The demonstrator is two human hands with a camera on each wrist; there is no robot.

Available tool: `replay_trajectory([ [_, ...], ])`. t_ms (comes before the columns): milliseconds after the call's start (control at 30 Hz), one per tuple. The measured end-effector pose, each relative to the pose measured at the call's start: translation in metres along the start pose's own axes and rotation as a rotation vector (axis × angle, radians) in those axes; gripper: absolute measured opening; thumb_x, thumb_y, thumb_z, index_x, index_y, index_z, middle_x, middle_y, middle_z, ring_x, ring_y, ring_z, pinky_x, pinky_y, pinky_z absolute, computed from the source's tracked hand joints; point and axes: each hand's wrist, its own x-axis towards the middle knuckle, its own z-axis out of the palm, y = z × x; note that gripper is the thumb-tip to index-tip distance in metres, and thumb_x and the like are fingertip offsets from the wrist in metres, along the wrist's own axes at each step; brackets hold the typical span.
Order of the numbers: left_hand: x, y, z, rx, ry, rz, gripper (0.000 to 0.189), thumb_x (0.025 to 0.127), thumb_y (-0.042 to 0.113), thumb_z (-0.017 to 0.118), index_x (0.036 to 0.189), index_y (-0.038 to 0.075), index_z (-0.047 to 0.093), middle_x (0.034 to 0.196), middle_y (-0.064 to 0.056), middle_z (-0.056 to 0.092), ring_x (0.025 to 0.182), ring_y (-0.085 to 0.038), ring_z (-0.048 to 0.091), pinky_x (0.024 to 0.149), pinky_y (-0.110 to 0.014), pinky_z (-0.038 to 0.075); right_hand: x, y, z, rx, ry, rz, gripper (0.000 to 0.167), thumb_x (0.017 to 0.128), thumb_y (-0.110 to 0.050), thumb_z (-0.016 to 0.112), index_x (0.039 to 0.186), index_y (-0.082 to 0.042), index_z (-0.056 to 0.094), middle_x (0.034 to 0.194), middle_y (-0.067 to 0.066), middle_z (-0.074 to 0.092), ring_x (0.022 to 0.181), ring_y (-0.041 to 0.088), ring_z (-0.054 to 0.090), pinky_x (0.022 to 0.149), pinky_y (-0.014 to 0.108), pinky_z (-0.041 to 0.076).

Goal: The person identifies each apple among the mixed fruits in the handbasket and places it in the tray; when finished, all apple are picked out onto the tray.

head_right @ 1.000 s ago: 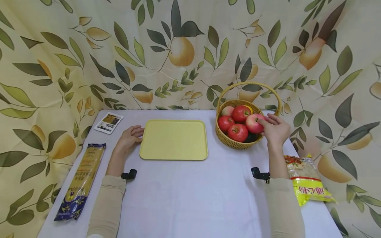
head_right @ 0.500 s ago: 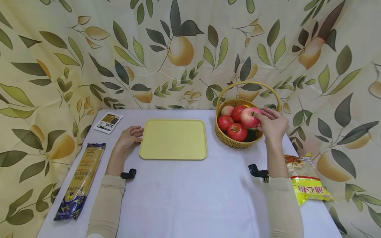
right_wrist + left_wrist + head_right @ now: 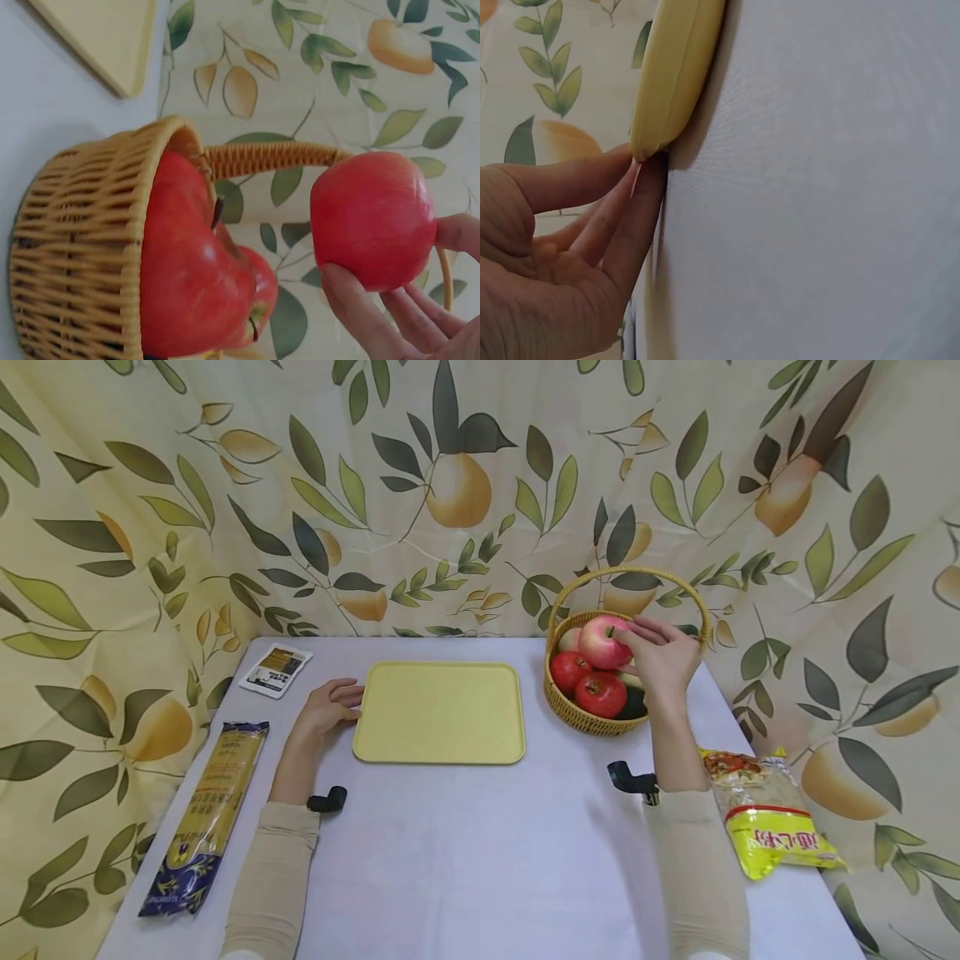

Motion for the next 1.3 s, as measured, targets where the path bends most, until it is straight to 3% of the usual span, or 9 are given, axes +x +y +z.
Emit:
replay_trajectory([
  [233, -0.001, 0.0, 0.002, -0.121, 0.047, -0.024, 0.074, 0.086, -0.025, 0.064, 0.153, 0.002, 0.046, 0.148, -0.019, 0.058, 0.133, -0.033, 0.06, 0.078, -0.024, 0.061, -0.006, 0.0, 0.021, -0.101, -0.038, -0.035, 0.05, 0.086, -0.023, 0.088, 0.131, -0.008, 0.072, 0.103, -0.007, 0.076, 0.078, 0.003, 0.074, 0.056, 0.028, 0.06],
  [533, 0.0, -0.001, 0.003, -0.147, 0.055, -0.02, 0.083, 0.083, -0.027, 0.065, 0.156, 0.002, 0.04, 0.149, -0.02, 0.057, 0.133, -0.033, 0.06, 0.081, -0.026, 0.061, -0.018, -0.002, 0.051, -0.108, -0.114, -0.039, 0.05, 0.085, -0.025, 0.089, 0.13, -0.009, 0.072, 0.118, 0.002, 0.076, 0.085, 0.008, 0.075, 0.064, 0.032, 0.063],
  [700, 0.001, 0.0, 0.003, -0.152, 0.053, -0.027, 0.085, 0.082, -0.028, 0.066, 0.157, 0.005, 0.041, 0.148, -0.02, 0.058, 0.132, -0.033, 0.061, 0.078, -0.026, 0.062, -0.023, -0.002, 0.07, -0.129, -0.141, -0.072, 0.046, 0.087, -0.025, 0.087, 0.128, -0.011, 0.073, 0.117, 0.003, 0.077, 0.067, 0.008, 0.072, 0.061, 0.027, 0.061],
  [800, 0.002, 0.0, 0.002, -0.157, 0.052, -0.03, 0.087, 0.082, -0.027, 0.067, 0.157, 0.009, 0.043, 0.147, -0.019, 0.059, 0.131, -0.032, 0.062, 0.076, -0.026, 0.062, -0.024, 0.001, 0.082, -0.122, -0.172, -0.084, 0.046, 0.087, -0.024, 0.087, 0.128, -0.009, 0.073, 0.114, 0.002, 0.078, 0.065, 0.009, 0.072, 0.062, 0.029, 0.062],
  [933, 0.001, -0.002, 0.0, -0.17, 0.049, -0.027, 0.087, 0.082, -0.028, 0.066, 0.157, 0.01, 0.044, 0.147, -0.021, 0.059, 0.131, -0.034, 0.061, 0.079, -0.028, 0.062, -0.026, 0.007, 0.1, -0.117, -0.224, -0.074, 0.049, 0.087, -0.023, 0.087, 0.13, -0.006, 0.072, 0.114, 0.004, 0.077, 0.081, 0.009, 0.076, 0.069, 0.036, 0.064],
  [1067, -0.001, -0.001, 0.001, -0.174, 0.04, -0.013, 0.083, 0.083, -0.027, 0.064, 0.156, 0.008, 0.046, 0.147, -0.022, 0.058, 0.133, -0.035, 0.06, 0.088, -0.034, 0.061, -0.026, 0.016, 0.116, -0.124, -0.256, -0.076, 0.05, 0.087, -0.024, 0.087, 0.13, -0.006, 0.072, 0.118, 0.007, 0.077, 0.091, 0.009, 0.075, 0.068, 0.035, 0.063],
  [1300, 0.0, 0.0, 0.001, -0.191, 0.047, -0.021, 0.08, 0.081, -0.028, 0.065, 0.153, 0.006, 0.051, 0.145, -0.021, 0.06, 0.129, -0.034, 0.063, 0.087, -0.035, 0.062, -0.024, 0.033, 0.147, -0.104, -0.35, -0.073, 0.048, 0.086, -0.019, 0.088, 0.129, -0.006, 0.072, 0.12, 0.011, 0.076, 0.091, 0.012, 0.075, 0.066, 0.035, 0.064],
])
